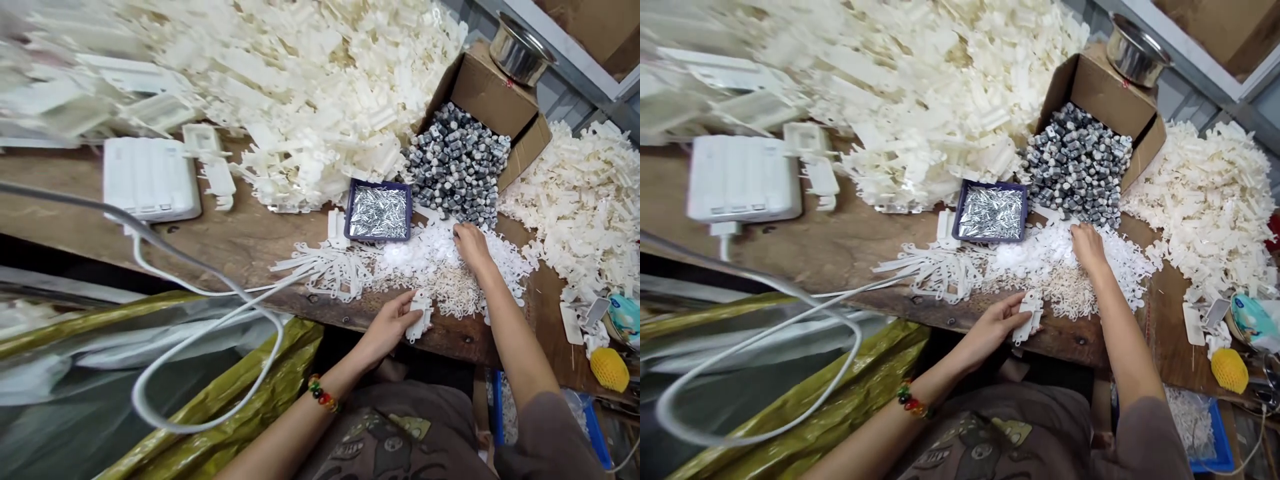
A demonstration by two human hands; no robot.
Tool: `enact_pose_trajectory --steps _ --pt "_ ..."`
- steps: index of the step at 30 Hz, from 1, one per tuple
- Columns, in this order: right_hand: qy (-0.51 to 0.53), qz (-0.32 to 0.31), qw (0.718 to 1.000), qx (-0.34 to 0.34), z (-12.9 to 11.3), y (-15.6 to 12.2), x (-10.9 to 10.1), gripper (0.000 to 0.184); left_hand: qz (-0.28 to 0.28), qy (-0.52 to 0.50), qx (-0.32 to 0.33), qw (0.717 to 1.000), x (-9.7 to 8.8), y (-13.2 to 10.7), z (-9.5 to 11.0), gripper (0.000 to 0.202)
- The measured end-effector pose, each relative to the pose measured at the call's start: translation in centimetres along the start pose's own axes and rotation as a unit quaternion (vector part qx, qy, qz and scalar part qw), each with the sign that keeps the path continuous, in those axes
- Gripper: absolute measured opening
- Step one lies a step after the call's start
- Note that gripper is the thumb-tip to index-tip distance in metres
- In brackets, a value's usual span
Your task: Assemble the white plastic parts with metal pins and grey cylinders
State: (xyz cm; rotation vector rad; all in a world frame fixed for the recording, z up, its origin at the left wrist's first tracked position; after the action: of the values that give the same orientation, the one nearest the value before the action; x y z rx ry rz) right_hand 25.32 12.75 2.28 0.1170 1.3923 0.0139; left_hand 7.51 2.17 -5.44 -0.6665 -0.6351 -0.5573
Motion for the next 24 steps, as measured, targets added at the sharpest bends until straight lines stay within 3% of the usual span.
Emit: enact_pose_trajectory --steps 3,5,8,10,16,24 --pt "0.051 0.031 0.998 0.012 0.3 -1.0 -1.0 0.013 0.017 0.014 0.034 0.999 -0.7 0.3 0.3 0.041" --pt "0.167 0.047 0.984 0.032 0.4 -2.6 -1.6 0.008 0.022 0.022 0.047 0.998 -0.9 0.4 0.2 0.041" --pt "0.376 -0.015 0.926 0.031 -1.5 -6.1 -1.2 0.005 0.009 0.02 0.058 0.998 -0.7 0.3 0.3 0.042" --pt "0.433 -0.035 0.9 0.02 -3.5 -8.8 -1.2 0.008 0.003 0.02 0.06 0.998 -0.5 0.3 0.4 0.039" --pt "0.357 0.119 0.926 0.006 -6.8 -13.3 -3.0 0.01 0.02 0.061 0.093 0.994 -0.6 0.2 1.0 0.031" --pt "0.28 0.114 0.952 -0.054 -8.8 -14.3 -2.5 0.019 0.02 0.053 0.089 0.994 -0.6 0.1 1.0 0.033"
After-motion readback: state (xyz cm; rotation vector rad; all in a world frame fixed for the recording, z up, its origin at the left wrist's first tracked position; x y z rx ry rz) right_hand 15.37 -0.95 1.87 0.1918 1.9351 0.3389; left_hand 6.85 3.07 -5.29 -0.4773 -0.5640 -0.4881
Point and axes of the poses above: each hand's wrist, its own y-axis towards the middle knuckle, its own x-axis out of the palm, z = x × y, the point moved 8 cm from there along y, towards the middle knuckle, and after that the axes turned 13 degrees about -y, right-handed, at the moved point
